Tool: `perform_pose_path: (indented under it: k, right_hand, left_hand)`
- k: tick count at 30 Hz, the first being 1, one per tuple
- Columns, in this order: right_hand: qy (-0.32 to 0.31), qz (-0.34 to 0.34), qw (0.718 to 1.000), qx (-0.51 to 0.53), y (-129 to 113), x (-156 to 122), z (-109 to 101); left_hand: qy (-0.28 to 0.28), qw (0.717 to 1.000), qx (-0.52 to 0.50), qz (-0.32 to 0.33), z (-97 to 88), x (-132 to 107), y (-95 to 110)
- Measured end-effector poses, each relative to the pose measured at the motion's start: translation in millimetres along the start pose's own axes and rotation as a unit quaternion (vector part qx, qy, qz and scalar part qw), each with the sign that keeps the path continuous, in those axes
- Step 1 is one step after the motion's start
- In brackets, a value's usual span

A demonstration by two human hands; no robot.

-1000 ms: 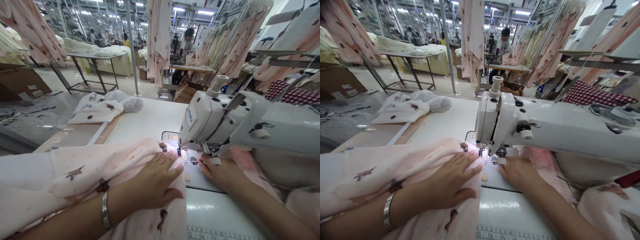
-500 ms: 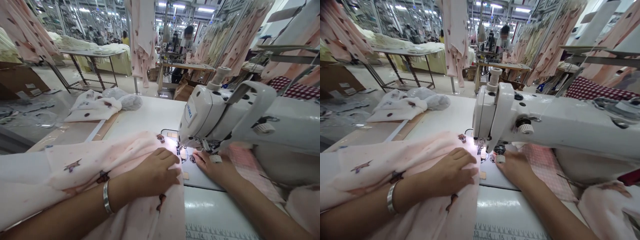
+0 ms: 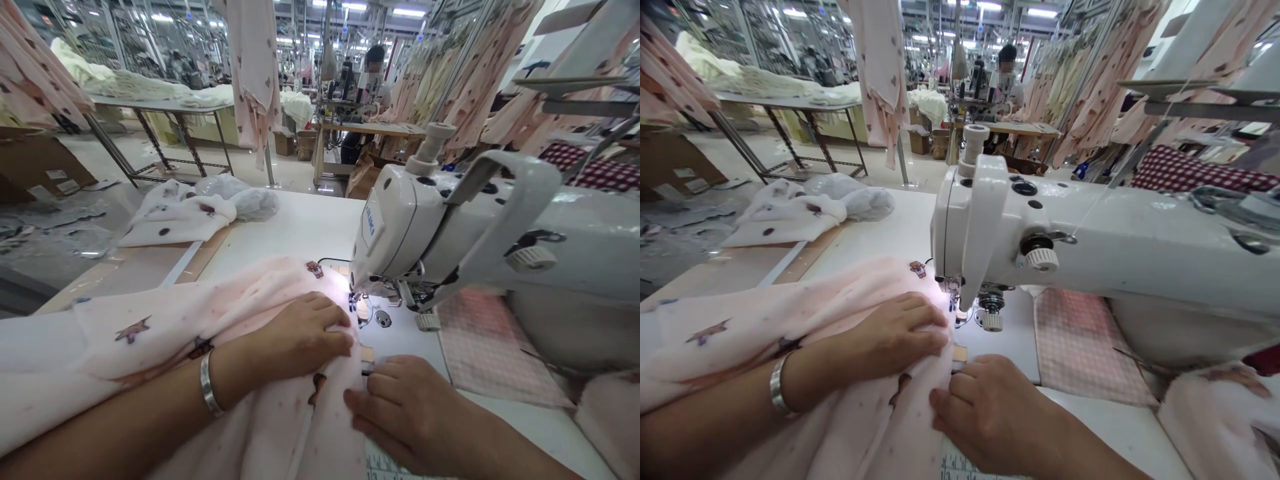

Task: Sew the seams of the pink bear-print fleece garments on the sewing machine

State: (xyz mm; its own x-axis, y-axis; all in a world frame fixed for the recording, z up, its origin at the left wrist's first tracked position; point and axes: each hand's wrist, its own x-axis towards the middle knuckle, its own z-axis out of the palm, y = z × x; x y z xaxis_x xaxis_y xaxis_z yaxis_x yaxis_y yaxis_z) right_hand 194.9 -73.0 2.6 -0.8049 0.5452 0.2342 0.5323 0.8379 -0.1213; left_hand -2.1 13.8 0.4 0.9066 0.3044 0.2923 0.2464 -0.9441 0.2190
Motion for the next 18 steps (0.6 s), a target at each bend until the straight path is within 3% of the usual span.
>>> perform_pose_path:
  k: [3, 11, 14, 18]
  right_hand:
    - [0.030, 0.018, 0.999, -0.028, 7.5, -2.2, 4.5]
    - [0.056, 0.124, 0.988, -0.078, 30.5, -2.6, 13.5]
    - [0.060, 0.157, 0.982, -0.083, 33.5, -4.8, 13.4]
    - [0.101, 0.201, 0.970, -0.095, 32.2, -7.9, 13.5]
  left_hand:
    - [-0.004, 1.000, 0.013, -0.006, -1.6, 5.0, -7.1]
    - [0.064, 0.997, 0.031, -0.031, 2.7, 23.0, -38.9]
    - [0.072, 0.996, 0.039, -0.041, -0.9, 27.5, -39.8]
    - [0.036, 0.994, 0.065, -0.080, -8.6, 29.4, -30.7]
